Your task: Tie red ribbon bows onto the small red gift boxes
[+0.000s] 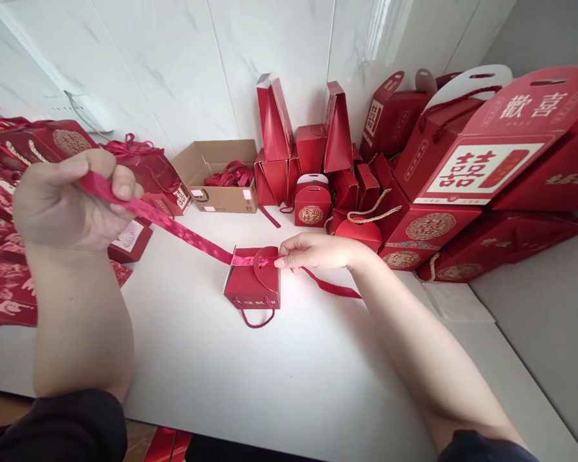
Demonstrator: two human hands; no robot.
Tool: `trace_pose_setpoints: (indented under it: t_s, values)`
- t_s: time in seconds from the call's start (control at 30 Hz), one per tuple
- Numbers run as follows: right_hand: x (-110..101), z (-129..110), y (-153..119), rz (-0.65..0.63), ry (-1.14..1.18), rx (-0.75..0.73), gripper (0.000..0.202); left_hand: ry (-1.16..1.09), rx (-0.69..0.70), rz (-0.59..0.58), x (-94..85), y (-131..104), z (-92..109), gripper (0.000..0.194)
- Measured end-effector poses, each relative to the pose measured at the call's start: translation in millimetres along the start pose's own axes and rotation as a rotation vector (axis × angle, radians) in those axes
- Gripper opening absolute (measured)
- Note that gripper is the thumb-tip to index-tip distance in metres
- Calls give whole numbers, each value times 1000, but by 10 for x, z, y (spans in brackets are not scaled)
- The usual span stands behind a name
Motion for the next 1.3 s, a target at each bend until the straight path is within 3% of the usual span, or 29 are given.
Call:
trace_pose_setpoints:
  t_s: [0.23,0.37,0.53,0.63,0.7,0.77,0.83,0.9,1.07,1.23,1.3]
  values:
    - [-61,-229,-188,53,123,-135,33,-42,94,-27,18,-21,156,29]
    - [-86,-402,-302,133,133,-241,29,-45,195,22,34,-32,289,34]
    - [-111,-515,-387,249,214,-384,30,-99,202,43,165,-44,237,38]
    - [-137,-532,-429,343,275,-456,29,-66,75,-166,464,-50,34,23]
    - [-137,-558,-455,388,288,-466,30,-46,-88,-306,706,-92,-146,31]
    - [-114,-613,-474,405,252,-442,29,39,-238,-364,902,-149,-293,40]
    - [-72,-680,-482,397,165,-399,27,150,-338,-394,1055,-198,-390,32]
    - [-31,-733,-482,386,64,-359,24,272,-356,-370,1132,-210,-437,20]
    - [45,-762,-456,385,-76,-334,20,429,-214,-354,1218,-171,-459,17]
    - [97,-768,-458,389,-108,-307,15,316,-442,-547,1372,-257,-693,25]
    - [86,-800,-500,401,-100,-323,14,288,-470,-553,1376,-270,-708,26]
Point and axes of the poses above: each hand's wrist, its own y-axis towards the middle knuckle, its own x-axis out of the palm, z = x × y, the point moved 7 cm from there along y, towards the middle knuckle, and after that the axes turned 7 degrees about -z, right-handed, at the moved point
